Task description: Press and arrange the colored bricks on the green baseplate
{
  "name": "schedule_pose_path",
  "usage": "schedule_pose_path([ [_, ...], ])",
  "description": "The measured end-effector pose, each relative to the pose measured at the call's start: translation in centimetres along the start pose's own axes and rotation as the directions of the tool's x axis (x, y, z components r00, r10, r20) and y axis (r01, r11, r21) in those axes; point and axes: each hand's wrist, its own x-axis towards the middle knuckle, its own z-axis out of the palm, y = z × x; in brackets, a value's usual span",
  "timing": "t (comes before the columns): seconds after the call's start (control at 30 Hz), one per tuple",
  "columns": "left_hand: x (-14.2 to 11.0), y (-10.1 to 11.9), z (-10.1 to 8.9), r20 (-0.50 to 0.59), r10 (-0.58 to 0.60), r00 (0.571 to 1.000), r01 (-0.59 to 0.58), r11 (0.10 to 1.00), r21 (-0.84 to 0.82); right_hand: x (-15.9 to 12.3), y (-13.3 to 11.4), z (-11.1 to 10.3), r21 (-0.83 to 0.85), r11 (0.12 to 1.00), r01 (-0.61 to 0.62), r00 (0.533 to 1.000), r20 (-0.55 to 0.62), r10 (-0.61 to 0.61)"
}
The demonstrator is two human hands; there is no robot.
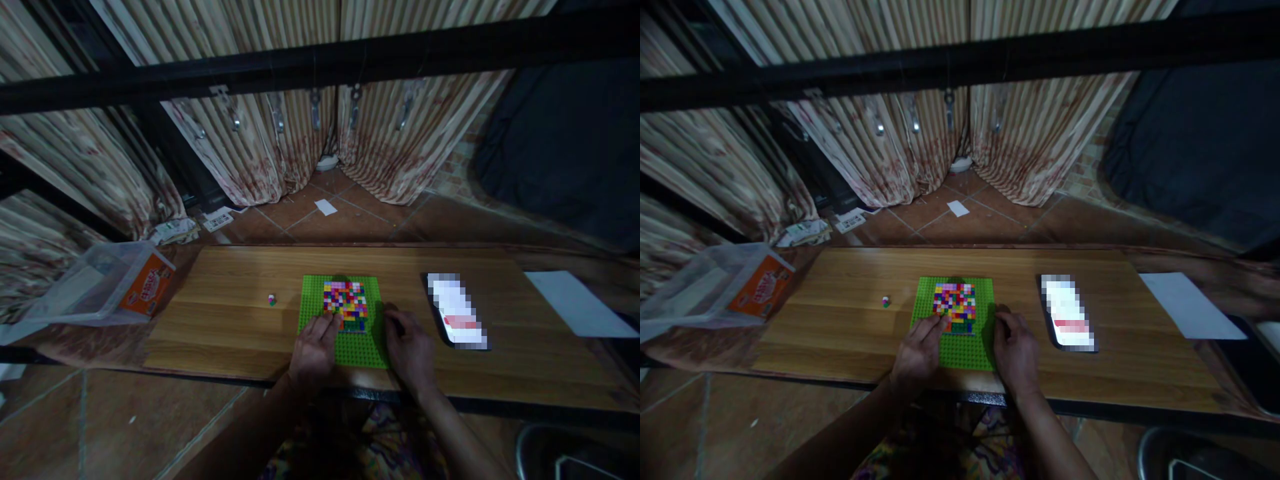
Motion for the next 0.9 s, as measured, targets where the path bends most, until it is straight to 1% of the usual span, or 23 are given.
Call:
schedule_pose_path([
  [0.13, 0.2, -0.1, -0.5, 0.045, -0.037, 0.998, 0.040, 0.996, -0.082, -0.1, 0.2, 0.1, -0.004, 1.000, 0.018, 1.000, 0.001, -0.018],
  [0.33, 0.6, 0.1, -1.7, 0.096, -0.125, 0.988, 0.141, 0.971, -0.192, 0.0, 0.4, 0.3, -0.018, 0.999, 0.032, 0.999, -0.014, -0.032],
  [0.43, 0.7, 0.1, -2.2, 0.073, -0.180, 0.981, 0.192, 0.957, -0.218, 0.0, 0.5, 0.3, -0.022, 0.999, 0.043, 0.999, -0.015, -0.044],
  [0.53, 0.3, -0.7, -2.8, -0.003, -0.285, 0.959, 0.276, 0.932, -0.236, -0.1, 0.7, 0.3, -0.019, 0.999, 0.050, 0.999, -0.014, -0.050],
  [0.57, 0.0, -1.2, -3.0, -0.034, -0.334, 0.942, 0.317, 0.919, -0.236, -0.1, 0.7, 0.2, -0.018, 0.998, 0.052, 0.998, -0.017, -0.052],
  [0.63, -0.8, -2.7, -3.6, -0.092, -0.440, 0.893, 0.413, 0.884, -0.221, -0.1, 0.8, 0.2, -0.019, 0.998, 0.060, 0.998, -0.014, -0.060],
  [0.73, -1.9, -5.2, -4.4, -0.154, -0.595, 0.789, 0.570, 0.802, -0.178, -0.1, 0.9, 0.2, -0.028, 0.998, 0.059, 0.998, -0.014, -0.060],
  [0.8, -2.2, -6.6, -4.8, -0.157, -0.676, 0.720, 0.664, 0.737, -0.126, -0.1, 0.9, 0.1, -0.038, 0.998, 0.055, 0.998, -0.021, -0.056],
  [0.83, -2.1, -7.0, -4.9, -0.148, -0.705, 0.694, 0.700, 0.708, -0.090, -0.1, 0.8, 0.1, -0.040, 0.998, 0.051, 0.998, -0.023, -0.052],
  [0.87, -2.0, -7.3, -4.9, -0.133, -0.725, 0.676, 0.726, 0.686, -0.049, -0.1, 0.8, 0.1, -0.042, 0.998, 0.046, 0.999, -0.022, -0.047],
  [0.9, -1.7, -7.5, -4.8, -0.115, -0.736, 0.667, 0.740, 0.672, -0.005, -0.1, 0.8, 0.1, -0.045, 0.998, 0.041, 0.999, -0.020, -0.042],
])
